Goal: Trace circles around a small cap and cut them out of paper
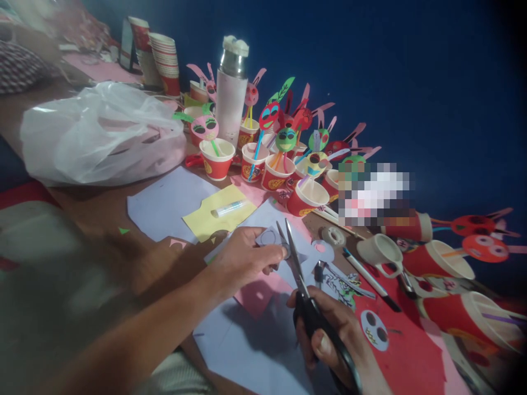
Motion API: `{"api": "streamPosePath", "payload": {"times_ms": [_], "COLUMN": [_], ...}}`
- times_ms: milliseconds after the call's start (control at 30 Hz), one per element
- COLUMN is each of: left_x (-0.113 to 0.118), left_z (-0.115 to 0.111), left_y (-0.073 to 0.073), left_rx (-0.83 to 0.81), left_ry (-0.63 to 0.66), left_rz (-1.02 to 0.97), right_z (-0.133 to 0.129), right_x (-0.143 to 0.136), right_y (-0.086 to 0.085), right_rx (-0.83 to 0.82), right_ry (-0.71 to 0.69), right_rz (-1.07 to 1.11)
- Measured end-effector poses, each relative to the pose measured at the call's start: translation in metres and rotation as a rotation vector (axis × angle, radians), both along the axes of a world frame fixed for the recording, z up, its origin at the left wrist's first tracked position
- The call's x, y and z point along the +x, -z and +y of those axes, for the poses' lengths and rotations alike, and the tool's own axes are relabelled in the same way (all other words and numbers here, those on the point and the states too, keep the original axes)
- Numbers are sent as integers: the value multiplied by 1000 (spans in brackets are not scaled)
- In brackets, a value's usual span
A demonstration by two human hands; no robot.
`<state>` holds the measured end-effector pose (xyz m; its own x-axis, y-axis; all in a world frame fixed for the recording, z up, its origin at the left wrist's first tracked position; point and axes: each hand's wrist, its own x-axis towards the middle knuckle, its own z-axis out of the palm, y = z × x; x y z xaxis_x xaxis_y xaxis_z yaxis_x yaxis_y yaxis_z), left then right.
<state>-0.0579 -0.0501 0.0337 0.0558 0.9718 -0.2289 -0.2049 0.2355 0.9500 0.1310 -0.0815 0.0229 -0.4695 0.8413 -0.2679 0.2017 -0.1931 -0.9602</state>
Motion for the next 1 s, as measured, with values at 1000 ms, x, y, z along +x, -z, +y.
{"api": "streamPosePath", "payload": {"times_ms": [1000], "left_x": [-16], "left_z": [3], "left_y": [7], "left_rx": [5], "left_ry": [122], "left_rz": [52], "right_z": [2], "right_x": [1], "right_y": [0], "right_rx": [-95], "right_ry": [10], "right_rz": [-35]}}
